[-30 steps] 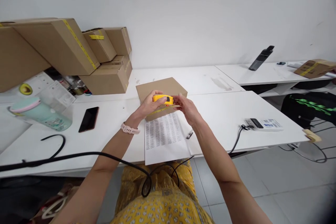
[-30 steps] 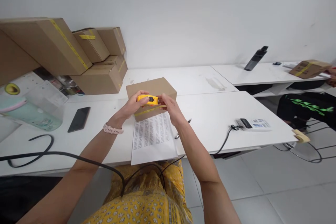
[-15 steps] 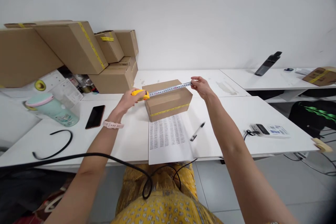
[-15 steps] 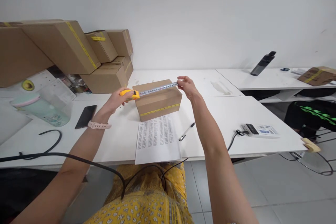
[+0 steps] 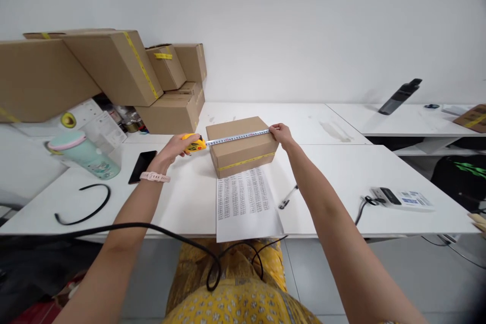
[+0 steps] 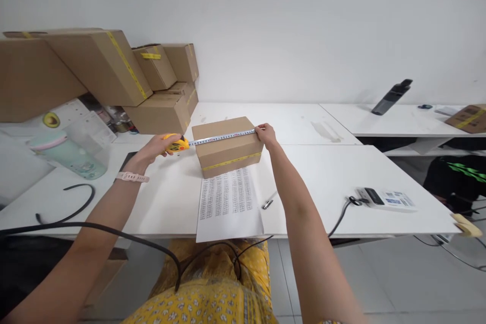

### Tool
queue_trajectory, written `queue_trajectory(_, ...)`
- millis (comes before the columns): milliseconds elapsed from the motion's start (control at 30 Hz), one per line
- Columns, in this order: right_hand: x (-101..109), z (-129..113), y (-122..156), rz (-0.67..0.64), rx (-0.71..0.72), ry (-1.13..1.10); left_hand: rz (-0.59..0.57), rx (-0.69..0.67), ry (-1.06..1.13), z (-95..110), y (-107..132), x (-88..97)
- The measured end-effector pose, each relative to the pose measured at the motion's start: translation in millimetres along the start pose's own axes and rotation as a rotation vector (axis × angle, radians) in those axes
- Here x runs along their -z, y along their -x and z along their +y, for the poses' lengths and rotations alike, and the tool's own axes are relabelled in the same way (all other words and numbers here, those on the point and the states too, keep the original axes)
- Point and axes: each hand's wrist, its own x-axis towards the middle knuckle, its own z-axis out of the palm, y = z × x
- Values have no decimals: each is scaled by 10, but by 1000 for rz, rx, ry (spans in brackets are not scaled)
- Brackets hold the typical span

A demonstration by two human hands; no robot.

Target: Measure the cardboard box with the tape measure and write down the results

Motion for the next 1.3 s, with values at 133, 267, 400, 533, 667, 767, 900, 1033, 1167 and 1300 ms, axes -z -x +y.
queue_trajectory(133,-48,68,21,4,-26,27,6,-38,-47,117,15,-140)
queue_trajectory(267,-50,114,28,30,-38,60,19,-22,-61,145,3,-186)
queue_trajectory(400,-56,127,13,60,-2,98,3,-28,-30,136,9,-180)
queue_trajectory(533,-64,123,9,65,12,122,-2,-40,-37,118,43,-171)
queue_trajectory(667,-75,109,12,55,30,141,-55,-54,-4,49,106,-139)
queue_trajectory(767,-89,100,-3,44,31,172,-154,-67,60,-10,164,-104)
queue_trajectory(900,-109,87,-20,49,40,195,-319,-43,243,-52,184,-82)
queue_trajectory(1033,-101,70,86,92,28,238,-359,-16,364,-63,56,-55)
queue_trajectory(1167,-23,32,289,108,14,331,-303,-9,429,-58,-124,13)
queue_trajectory(1300,58,-79,367,98,14,404,-344,-14,405,-32,-231,65)
